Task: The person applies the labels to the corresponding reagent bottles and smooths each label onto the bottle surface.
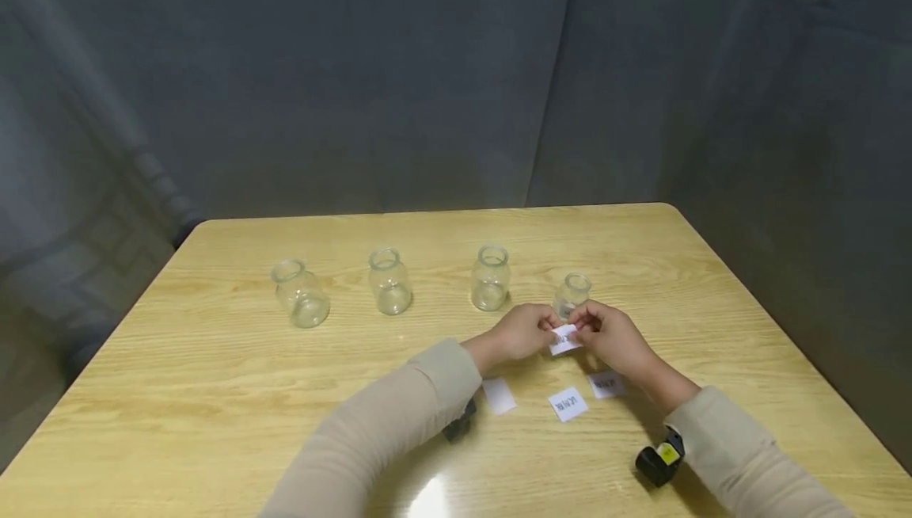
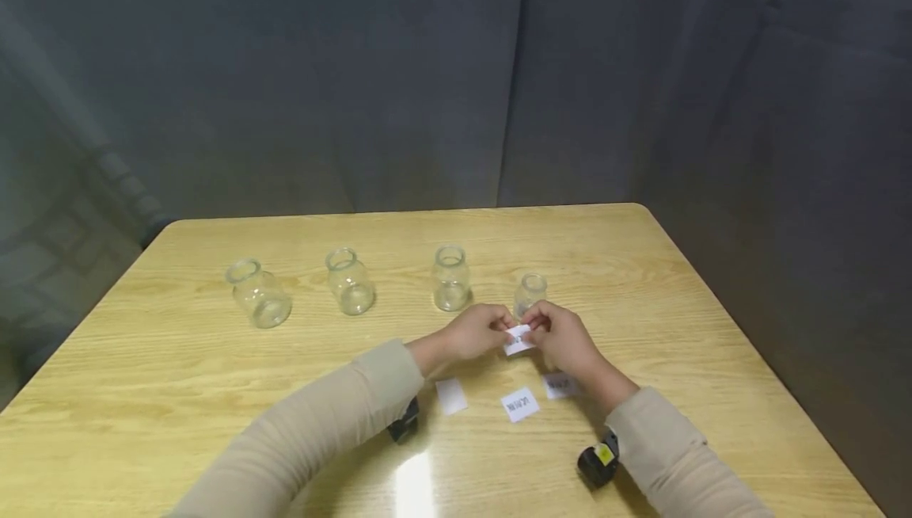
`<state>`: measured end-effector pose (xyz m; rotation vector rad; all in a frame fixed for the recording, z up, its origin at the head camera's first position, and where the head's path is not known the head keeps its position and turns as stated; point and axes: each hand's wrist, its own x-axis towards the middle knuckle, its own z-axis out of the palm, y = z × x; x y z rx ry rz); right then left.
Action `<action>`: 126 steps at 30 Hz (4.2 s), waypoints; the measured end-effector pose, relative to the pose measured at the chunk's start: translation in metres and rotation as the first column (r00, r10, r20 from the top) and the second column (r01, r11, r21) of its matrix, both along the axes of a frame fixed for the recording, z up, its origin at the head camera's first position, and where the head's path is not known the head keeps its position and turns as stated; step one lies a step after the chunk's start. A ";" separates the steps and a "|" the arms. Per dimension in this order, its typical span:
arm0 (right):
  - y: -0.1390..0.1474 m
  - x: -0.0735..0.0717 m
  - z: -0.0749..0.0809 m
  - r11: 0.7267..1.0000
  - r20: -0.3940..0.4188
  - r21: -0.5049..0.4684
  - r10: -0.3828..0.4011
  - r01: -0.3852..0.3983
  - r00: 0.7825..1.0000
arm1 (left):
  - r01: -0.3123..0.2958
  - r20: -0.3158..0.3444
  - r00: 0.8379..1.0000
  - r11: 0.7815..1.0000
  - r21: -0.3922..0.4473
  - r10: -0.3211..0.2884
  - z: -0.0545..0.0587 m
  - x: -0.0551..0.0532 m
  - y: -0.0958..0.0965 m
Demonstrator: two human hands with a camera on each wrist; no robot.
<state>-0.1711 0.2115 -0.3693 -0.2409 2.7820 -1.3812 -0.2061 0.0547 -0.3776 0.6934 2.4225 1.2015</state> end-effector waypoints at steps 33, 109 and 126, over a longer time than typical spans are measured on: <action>-0.040 0.016 0.030 0.909 -0.002 -0.412 -0.061 0.055 0.998 | -0.227 0.275 0.957 0.817 0.530 0.088 0.041 0.028 -0.043; -0.052 0.025 0.028 0.827 -0.082 -0.430 0.365 -0.363 0.927 | -0.090 0.430 0.833 0.680 0.728 -0.349 0.023 0.032 -0.091; -0.053 0.027 0.028 0.896 -0.026 -0.354 0.275 -0.267 0.961 | -0.120 0.445 0.854 0.730 0.673 -0.270 0.020 0.030 -0.086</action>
